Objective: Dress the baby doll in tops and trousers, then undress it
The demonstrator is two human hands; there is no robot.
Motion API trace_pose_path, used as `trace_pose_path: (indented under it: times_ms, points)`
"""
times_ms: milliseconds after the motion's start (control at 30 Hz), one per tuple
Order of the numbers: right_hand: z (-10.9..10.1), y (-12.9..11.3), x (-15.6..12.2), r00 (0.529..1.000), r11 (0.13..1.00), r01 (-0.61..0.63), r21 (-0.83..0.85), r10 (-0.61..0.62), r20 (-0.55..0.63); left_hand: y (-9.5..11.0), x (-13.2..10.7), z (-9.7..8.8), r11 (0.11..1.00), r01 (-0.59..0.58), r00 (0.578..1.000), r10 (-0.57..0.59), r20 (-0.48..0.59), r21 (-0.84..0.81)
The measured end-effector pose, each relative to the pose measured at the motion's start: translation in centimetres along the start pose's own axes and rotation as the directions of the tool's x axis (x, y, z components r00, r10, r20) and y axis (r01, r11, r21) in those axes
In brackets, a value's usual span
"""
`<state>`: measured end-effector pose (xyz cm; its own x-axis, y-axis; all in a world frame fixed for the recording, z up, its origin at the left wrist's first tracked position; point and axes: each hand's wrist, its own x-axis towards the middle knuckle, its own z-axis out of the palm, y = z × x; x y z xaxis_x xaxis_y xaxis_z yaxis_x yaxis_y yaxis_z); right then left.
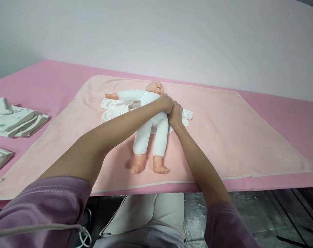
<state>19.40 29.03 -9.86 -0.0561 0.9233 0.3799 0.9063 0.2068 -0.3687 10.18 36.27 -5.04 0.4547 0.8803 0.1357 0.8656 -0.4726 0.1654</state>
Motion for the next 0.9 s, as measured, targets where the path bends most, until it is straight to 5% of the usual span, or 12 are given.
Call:
trace_pose_path:
  times_ms: [100,600,900]
  points:
    - [0.2,0.0,0.0,1.0,1.0,0.011,0.013,-0.011,-0.016,-0.4,-0.4,-0.2,0.998,-0.033,0.984,0.022,0.176,0.058]
    - [0.8,0.7,0.1,0.998,0.999,0.028,-0.018,-0.029,-0.047,0.2,-2.5,1.5,0.998,0.026,0.993,-0.018,-0.117,0.064]
    - [1.0,0.1,0.2,0.996,1.0,-0.008,-0.026,0.005,-0.092,0.5,-3.3,1.1,0.998,0.063,0.982,-0.065,-0.177,-0.017]
